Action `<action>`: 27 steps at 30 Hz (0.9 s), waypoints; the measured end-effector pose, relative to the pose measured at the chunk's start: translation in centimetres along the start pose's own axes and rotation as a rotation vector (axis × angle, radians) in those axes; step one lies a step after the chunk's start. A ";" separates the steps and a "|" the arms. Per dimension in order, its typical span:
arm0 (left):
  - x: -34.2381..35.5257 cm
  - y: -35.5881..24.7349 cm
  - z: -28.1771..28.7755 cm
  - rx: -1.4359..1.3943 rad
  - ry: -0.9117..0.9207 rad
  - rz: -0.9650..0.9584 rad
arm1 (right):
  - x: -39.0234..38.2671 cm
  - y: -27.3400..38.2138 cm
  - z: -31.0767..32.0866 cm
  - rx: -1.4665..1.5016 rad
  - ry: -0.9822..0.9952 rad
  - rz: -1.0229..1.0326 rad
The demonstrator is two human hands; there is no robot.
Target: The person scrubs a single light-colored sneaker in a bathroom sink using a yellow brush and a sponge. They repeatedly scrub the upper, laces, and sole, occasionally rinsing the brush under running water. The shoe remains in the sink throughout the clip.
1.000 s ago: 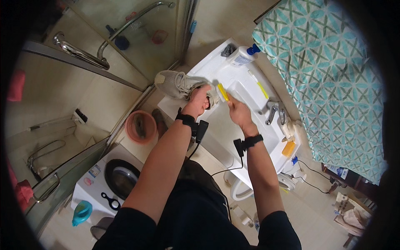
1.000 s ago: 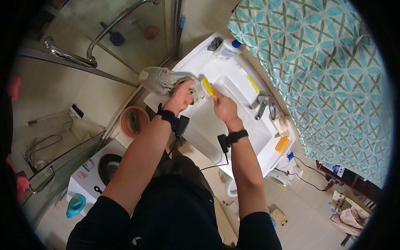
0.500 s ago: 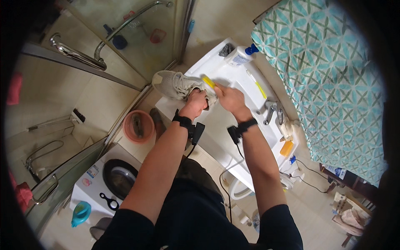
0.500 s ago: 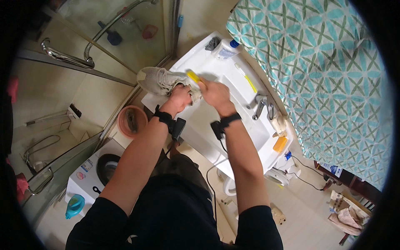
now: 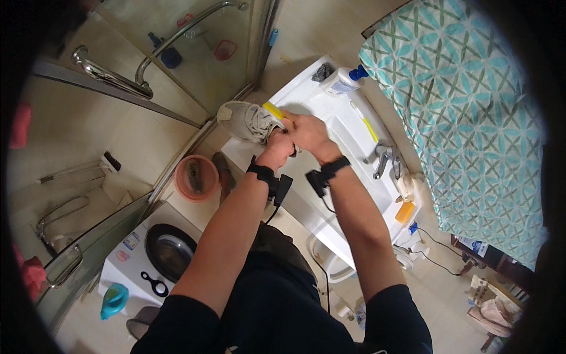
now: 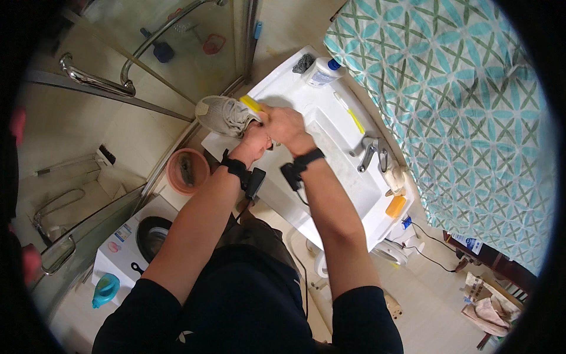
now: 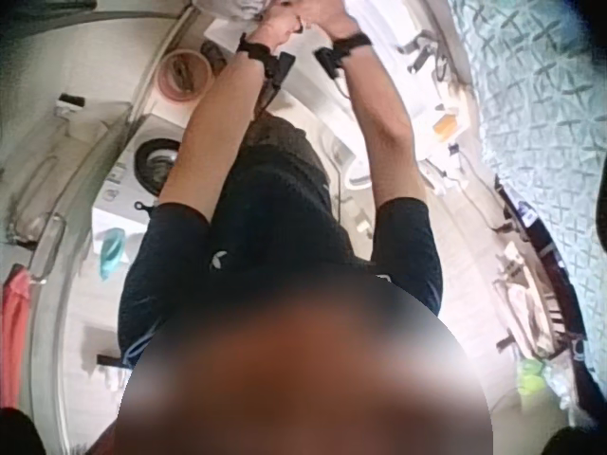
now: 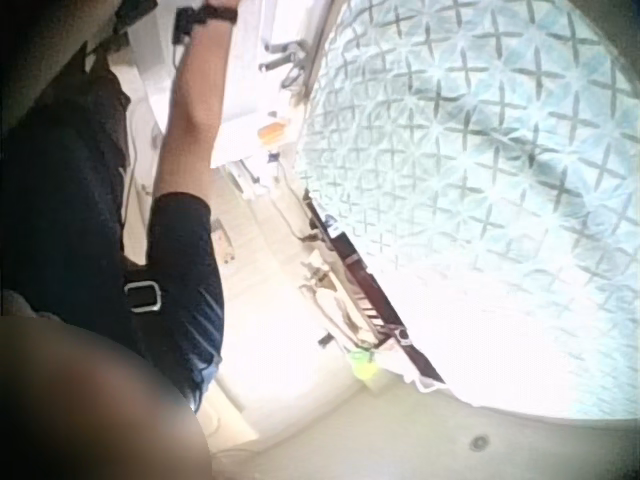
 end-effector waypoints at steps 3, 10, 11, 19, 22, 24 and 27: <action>0.1 0.1 0.0 -0.058 0.011 0.031 | 0.1 0.4 0.2 0.058 0.008 0.029; -0.5 -0.7 -0.3 0.025 -0.011 -0.019 | 0.3 0.4 0.5 -0.080 0.046 0.058; -0.6 -1.0 -0.4 0.030 -0.001 -0.034 | 0.7 1.5 0.6 -0.059 0.045 0.132; 0.4 0.2 0.1 0.164 -0.063 -0.024 | 0.0 -3.0 1.5 -0.073 0.058 0.023; 0.7 0.5 0.1 0.125 -0.033 -0.059 | 0.3 -2.7 1.0 -0.015 0.059 -0.014; 0.5 0.2 0.2 0.129 -0.025 -0.046 | 0.9 -0.8 0.7 0.024 0.030 0.140; -0.3 -0.5 0.0 0.112 -0.034 0.027 | 1.0 0.2 0.6 0.020 0.088 0.118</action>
Point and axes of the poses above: each hand's wrist, its own x-axis towards the middle knuckle, its own z-axis out of the back of the hand, y = z × x, the point moved 5 cm from there along x, towards the middle knuckle, and after that the axes turned 11 degrees about -z, right-handed, at the moved point
